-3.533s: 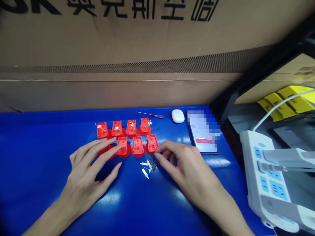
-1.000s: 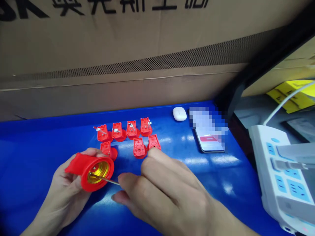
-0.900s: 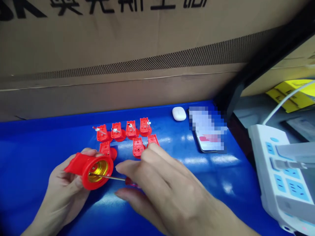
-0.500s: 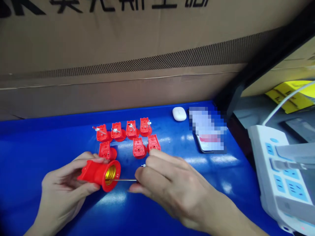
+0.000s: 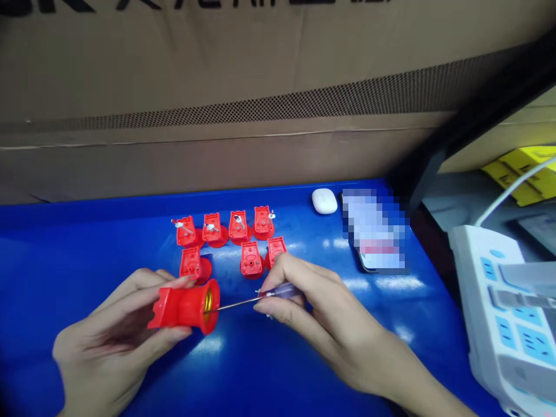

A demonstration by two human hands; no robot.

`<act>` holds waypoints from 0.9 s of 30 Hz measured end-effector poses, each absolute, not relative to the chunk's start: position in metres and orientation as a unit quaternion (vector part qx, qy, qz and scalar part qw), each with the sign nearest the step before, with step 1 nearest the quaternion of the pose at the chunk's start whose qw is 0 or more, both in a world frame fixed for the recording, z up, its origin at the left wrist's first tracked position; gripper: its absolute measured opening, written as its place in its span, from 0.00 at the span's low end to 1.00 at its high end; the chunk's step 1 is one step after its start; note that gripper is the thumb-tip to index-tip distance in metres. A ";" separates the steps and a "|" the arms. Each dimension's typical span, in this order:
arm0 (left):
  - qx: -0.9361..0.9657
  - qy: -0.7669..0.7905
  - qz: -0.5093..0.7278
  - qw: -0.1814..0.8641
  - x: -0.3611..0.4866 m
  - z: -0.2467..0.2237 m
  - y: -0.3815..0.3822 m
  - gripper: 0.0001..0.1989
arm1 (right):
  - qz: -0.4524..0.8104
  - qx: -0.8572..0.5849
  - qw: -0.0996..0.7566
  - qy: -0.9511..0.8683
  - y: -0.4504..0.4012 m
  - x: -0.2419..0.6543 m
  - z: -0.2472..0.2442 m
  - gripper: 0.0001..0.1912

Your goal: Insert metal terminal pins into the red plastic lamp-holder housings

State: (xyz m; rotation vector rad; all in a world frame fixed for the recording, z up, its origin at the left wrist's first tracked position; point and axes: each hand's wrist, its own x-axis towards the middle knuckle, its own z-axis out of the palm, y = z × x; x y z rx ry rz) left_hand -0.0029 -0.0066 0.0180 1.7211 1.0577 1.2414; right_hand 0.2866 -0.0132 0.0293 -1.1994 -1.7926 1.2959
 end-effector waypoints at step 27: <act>0.595 0.419 0.501 0.468 0.008 0.014 -0.010 0.23 | 0.325 -0.417 0.378 -0.760 -0.016 0.279 0.019 0.09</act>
